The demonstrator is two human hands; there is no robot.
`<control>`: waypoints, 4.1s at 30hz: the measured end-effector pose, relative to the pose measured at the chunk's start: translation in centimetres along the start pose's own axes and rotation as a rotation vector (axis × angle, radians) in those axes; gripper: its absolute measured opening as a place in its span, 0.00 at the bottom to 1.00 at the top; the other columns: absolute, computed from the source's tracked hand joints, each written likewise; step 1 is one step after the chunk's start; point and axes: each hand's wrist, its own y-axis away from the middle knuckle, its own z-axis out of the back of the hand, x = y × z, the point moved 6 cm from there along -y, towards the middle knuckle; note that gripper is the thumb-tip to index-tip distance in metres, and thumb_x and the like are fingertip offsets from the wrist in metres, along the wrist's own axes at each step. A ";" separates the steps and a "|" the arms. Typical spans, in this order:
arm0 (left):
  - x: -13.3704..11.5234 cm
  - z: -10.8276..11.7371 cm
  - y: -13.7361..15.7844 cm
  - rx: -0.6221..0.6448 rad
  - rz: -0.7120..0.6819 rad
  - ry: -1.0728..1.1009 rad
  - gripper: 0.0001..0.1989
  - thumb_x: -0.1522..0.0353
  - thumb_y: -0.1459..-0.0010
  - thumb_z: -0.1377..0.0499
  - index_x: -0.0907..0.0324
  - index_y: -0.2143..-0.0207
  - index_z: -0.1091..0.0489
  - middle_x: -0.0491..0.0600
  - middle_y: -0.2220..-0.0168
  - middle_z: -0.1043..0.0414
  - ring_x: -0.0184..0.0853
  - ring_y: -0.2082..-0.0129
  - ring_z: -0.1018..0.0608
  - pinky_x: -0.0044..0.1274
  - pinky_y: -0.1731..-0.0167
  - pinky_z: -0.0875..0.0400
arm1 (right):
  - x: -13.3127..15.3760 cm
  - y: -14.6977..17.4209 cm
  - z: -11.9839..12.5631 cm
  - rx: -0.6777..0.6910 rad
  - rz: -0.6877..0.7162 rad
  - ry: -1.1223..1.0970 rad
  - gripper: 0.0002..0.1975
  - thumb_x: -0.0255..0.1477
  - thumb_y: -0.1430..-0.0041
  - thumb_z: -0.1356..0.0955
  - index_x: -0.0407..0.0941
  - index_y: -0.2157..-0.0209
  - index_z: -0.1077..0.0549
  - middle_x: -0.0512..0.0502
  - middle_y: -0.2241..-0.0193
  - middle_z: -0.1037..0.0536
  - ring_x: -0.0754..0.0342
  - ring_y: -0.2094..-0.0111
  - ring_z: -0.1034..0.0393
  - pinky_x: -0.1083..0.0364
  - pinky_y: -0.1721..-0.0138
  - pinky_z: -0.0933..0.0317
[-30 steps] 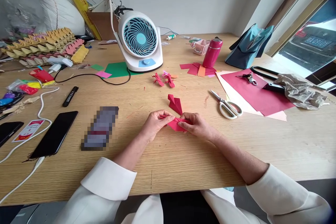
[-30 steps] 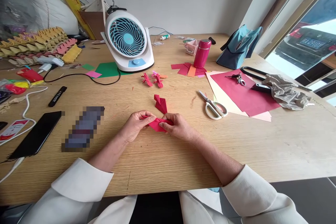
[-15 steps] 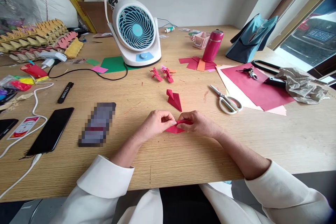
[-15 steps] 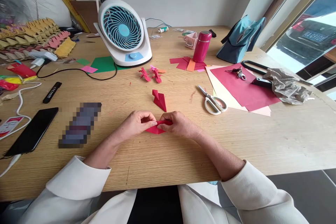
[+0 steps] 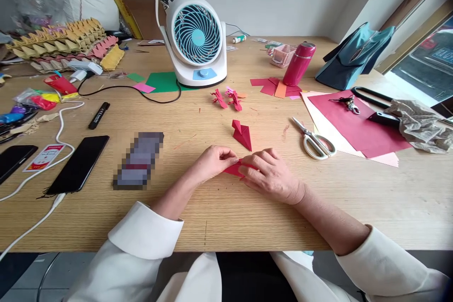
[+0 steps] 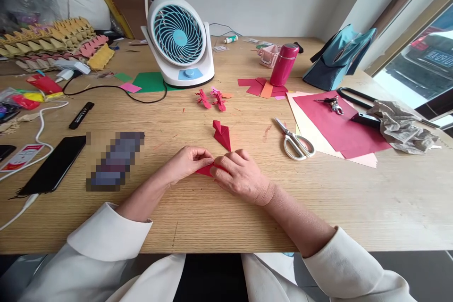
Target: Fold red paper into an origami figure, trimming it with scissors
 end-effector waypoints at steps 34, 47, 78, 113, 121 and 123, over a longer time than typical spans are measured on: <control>-2.3 -3.8 8.0 -0.067 -0.552 -1.109 0.18 0.77 0.34 0.50 0.66 0.43 0.33 0.56 0.47 0.27 0.40 0.51 0.25 0.32 0.49 0.28 | 0.8 1.1 -1.6 0.060 -0.006 -0.146 0.12 0.20 0.31 0.39 0.41 0.61 0.24 0.40 0.60 0.22 0.52 0.64 0.29 0.52 0.64 0.32; -2.1 -1.1 7.2 -0.256 -0.406 -0.677 0.05 0.73 0.36 0.41 0.60 0.66 0.27 0.50 0.63 0.29 0.35 0.61 0.28 0.29 0.59 0.30 | -1.2 0.6 -2.0 0.125 -0.341 -0.542 0.07 0.23 0.34 0.34 0.44 0.64 0.23 0.44 0.63 0.22 0.53 0.63 0.27 0.54 0.62 0.32; -1.1 0.2 7.5 -0.220 -0.298 -0.587 0.06 0.77 0.34 0.45 0.60 0.63 0.31 0.47 0.63 0.32 0.30 0.63 0.27 0.24 0.59 0.31 | -2.2 0.3 -2.9 0.216 -0.651 -0.779 0.06 0.21 0.38 0.35 0.43 0.69 0.29 0.46 0.66 0.30 0.56 0.69 0.35 0.56 0.67 0.38; -1.8 -2.0 5.6 -0.175 -0.175 -0.771 0.07 0.70 0.35 0.44 0.57 0.68 0.31 0.46 0.68 0.30 0.36 0.65 0.29 0.30 0.64 0.42 | -2.1 0.2 -3.3 0.218 -0.626 -0.684 0.04 0.23 0.42 0.29 0.44 0.69 0.27 0.47 0.66 0.29 0.56 0.68 0.33 0.56 0.66 0.36; -2.7 -2.4 6.0 -0.224 -0.333 -0.818 0.07 0.68 0.33 0.43 0.57 0.65 0.28 0.45 0.68 0.26 0.35 0.67 0.30 0.31 0.63 0.42 | -2.4 0.6 -3.4 0.189 -0.564 -0.765 0.04 0.25 0.38 0.30 0.45 0.68 0.25 0.46 0.65 0.28 0.56 0.67 0.31 0.56 0.64 0.34; -3.1 -2.7 6.1 -0.226 -0.375 -0.871 0.07 0.70 0.33 0.44 0.56 0.66 0.28 0.45 0.69 0.26 0.35 0.68 0.31 0.31 0.63 0.42 | -2.5 0.6 -3.4 0.189 -0.565 -0.787 0.05 0.24 0.37 0.31 0.45 0.68 0.25 0.46 0.65 0.27 0.56 0.67 0.31 0.56 0.65 0.34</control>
